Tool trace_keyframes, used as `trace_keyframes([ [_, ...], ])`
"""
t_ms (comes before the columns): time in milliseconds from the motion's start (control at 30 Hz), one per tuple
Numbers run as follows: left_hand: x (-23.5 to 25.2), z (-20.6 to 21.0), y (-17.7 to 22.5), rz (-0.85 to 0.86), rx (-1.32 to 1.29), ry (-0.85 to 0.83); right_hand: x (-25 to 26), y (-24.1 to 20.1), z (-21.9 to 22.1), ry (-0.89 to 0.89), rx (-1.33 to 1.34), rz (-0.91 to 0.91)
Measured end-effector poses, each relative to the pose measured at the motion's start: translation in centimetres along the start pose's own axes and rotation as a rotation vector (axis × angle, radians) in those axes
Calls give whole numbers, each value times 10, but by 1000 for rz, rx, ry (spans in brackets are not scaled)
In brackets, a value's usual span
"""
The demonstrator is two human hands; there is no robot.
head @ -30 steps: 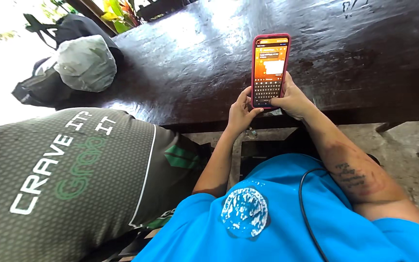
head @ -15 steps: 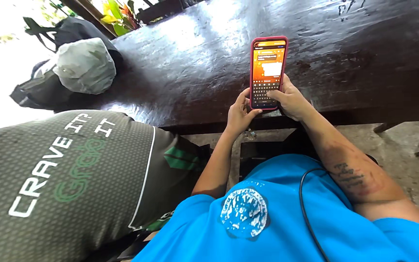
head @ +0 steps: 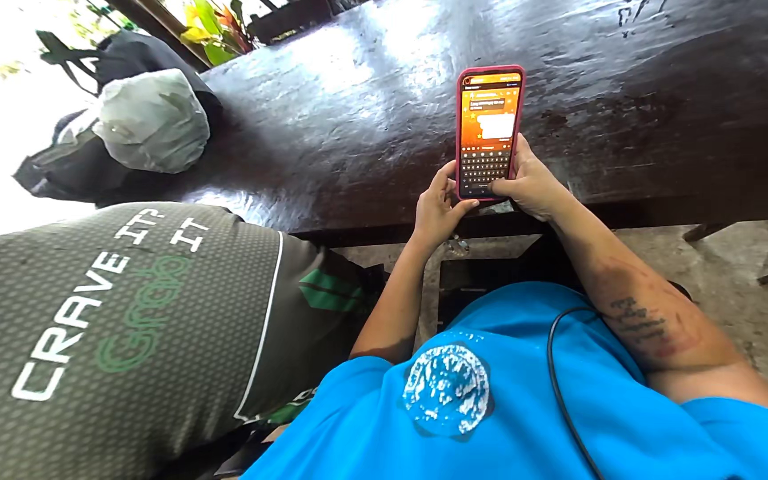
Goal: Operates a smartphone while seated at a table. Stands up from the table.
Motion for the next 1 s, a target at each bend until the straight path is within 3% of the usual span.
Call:
trace_keyframes([
  [1000, -1, 1, 0, -20, -22, -1, 0, 2, -2, 9, -26, -21],
])
Point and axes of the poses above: each hand's wrist, its own x-axis towards the middle knuckle, its own z-axis out of the palm, y = z × x, the point moved 3 cm from there along x, towards the middle knuckle, and after that the axes turned 2 degrees about z, right-handed, at the moved point
